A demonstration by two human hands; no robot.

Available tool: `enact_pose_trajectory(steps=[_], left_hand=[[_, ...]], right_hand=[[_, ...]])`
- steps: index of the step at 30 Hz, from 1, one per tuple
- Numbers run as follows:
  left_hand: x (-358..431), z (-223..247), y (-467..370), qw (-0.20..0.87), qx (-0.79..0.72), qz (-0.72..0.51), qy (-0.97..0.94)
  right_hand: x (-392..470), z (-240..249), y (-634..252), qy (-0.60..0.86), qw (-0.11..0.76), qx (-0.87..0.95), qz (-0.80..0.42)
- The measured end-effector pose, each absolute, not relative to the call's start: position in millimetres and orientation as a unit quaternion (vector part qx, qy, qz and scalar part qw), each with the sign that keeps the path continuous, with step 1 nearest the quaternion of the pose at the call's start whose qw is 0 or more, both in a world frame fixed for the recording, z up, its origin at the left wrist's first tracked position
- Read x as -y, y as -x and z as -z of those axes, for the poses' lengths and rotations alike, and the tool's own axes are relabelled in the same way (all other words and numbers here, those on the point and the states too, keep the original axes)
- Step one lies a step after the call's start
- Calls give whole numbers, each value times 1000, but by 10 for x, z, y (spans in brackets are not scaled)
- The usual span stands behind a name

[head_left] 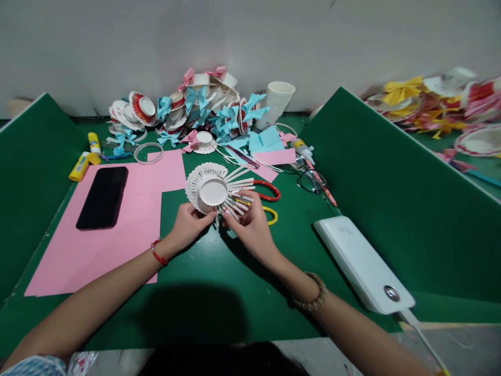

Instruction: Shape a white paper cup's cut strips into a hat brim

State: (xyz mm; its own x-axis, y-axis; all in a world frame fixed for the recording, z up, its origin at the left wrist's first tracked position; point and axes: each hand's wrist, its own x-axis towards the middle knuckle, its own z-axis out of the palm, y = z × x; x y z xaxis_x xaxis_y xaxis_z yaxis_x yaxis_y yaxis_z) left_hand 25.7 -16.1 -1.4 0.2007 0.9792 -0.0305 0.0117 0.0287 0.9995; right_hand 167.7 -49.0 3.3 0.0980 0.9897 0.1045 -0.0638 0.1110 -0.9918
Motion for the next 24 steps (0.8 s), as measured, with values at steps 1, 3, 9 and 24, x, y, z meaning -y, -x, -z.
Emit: enact_pose_trajectory(steps=[1,3,9,24], left_hand=[[160,21,-260,547,-461,-443,-541],[159,17,-266,533,-470,-454,-537],[149,-58,-261,540,-484,-444,-527],[123,13,-224,639,-435,-415,-480]], right_hand=[[497,-47,-1679,481,572,484,-456],[514,-78,-1684,485,577,492,-436],[537,-124,-1697,502,504,608,-353],[518,-72,-1658,533,485,585,-372]])
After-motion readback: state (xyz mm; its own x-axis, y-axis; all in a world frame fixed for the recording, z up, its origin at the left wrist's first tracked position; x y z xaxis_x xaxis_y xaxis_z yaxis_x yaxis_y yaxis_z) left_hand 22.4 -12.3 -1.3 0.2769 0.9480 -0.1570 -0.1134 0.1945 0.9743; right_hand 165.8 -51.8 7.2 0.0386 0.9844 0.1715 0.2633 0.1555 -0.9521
